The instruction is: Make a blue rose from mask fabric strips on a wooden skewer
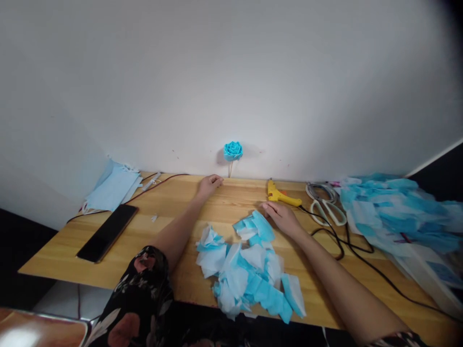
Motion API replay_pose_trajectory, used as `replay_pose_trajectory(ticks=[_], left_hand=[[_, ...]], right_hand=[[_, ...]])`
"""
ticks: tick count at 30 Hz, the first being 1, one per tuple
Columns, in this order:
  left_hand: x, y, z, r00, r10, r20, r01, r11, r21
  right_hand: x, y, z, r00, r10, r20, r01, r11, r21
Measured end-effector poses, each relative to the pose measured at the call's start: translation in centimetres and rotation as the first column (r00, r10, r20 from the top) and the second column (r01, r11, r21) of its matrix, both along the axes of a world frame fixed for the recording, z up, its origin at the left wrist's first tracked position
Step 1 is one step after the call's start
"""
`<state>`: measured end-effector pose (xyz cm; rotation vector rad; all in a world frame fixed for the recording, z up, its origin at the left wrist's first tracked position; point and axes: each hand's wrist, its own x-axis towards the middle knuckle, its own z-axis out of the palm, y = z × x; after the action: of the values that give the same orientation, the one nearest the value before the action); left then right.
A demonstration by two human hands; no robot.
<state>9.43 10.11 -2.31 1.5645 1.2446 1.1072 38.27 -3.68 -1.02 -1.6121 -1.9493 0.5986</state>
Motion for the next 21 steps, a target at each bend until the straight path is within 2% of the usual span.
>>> replay_pose_trajectory(ticks=[7,12,15,17,18,19,21], left_hand=[[0.6,0.0,0.4,0.998,0.046,0.045,-0.044,0.998,-0.05],[0.6,-2.2,2.1,0.993,0.077,0.087,-0.068,0.993,-0.098],[-0.7,-5.7,3.8,0.99,0.083,0.113,-0.068,0.99,-0.127],[-2.4,-9.4,5.1,0.991,0.072,0.114,-0.056,0.988,-0.141],[-3.6,-11.7,5.8,0.991,0.064,0.114,-0.048,0.99,-0.134],[-4.8,-14.2,6.4,0.993,0.051,0.108,-0.04,0.994,-0.103],[-7.6,-19.3,7.0,0.998,0.054,0.027,-0.056,0.994,0.089]], right_hand=[[0.6,0.6,-0.3,0.999,0.032,0.018,-0.032,0.999,0.002],[0.3,0.7,0.5,0.984,0.06,0.165,-0.065,0.998,0.023],[0.6,0.1,2.4,0.941,0.194,0.279,-0.199,0.98,-0.01],[1.8,-0.9,3.8,0.915,0.236,0.328,-0.24,0.97,-0.031],[2.7,-1.7,4.5,0.912,0.214,0.351,-0.219,0.975,-0.027],[3.8,-2.8,5.0,0.908,0.203,0.367,-0.204,0.978,-0.036],[6.0,-5.7,5.6,0.917,0.192,0.35,-0.189,0.981,-0.041]])
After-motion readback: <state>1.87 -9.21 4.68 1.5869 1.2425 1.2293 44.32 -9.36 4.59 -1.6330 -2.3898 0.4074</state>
